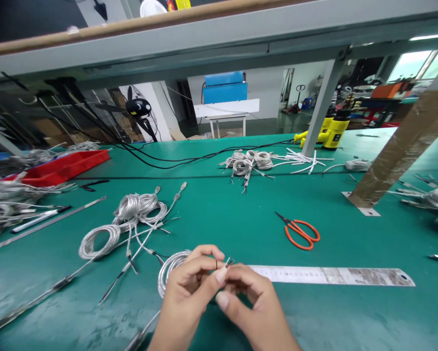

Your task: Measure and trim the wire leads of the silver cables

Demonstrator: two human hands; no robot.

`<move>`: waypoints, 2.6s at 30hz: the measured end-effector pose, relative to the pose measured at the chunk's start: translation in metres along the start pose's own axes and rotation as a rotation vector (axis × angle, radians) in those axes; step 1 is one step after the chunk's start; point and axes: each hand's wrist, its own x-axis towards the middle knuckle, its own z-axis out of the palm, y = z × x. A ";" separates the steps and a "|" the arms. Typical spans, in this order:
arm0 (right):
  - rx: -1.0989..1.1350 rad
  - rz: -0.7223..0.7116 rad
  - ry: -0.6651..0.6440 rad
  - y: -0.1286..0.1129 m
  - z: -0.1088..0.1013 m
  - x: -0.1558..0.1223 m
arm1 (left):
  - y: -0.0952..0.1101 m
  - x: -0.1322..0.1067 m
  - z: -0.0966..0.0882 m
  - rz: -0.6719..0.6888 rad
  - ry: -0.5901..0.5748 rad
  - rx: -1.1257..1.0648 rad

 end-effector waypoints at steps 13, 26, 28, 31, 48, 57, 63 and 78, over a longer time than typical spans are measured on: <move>-0.068 -0.059 0.043 -0.008 0.017 -0.005 | 0.011 -0.004 0.005 -0.206 0.032 -0.117; -0.117 -0.089 -0.084 -0.007 0.011 -0.004 | 0.011 -0.006 0.008 -0.148 0.084 -0.113; -0.119 -0.088 -0.079 -0.007 0.012 -0.005 | 0.011 -0.006 0.007 -0.148 0.086 -0.118; -0.117 -0.100 -0.060 -0.007 0.013 -0.006 | 0.011 -0.006 0.007 -0.148 0.077 -0.108; -0.088 -0.072 -0.059 0.001 0.006 -0.005 | 0.003 -0.002 0.003 -0.180 -0.043 -0.062; -0.008 0.012 0.029 0.002 -0.003 0.001 | -0.007 0.009 -0.004 -0.145 -0.069 -0.054; 0.022 0.052 0.167 0.000 -0.012 0.004 | -0.009 0.008 -0.003 -0.205 -0.064 -0.106; -0.061 0.018 0.121 -0.010 -0.011 0.006 | -0.007 0.010 -0.005 -0.340 -0.217 -0.094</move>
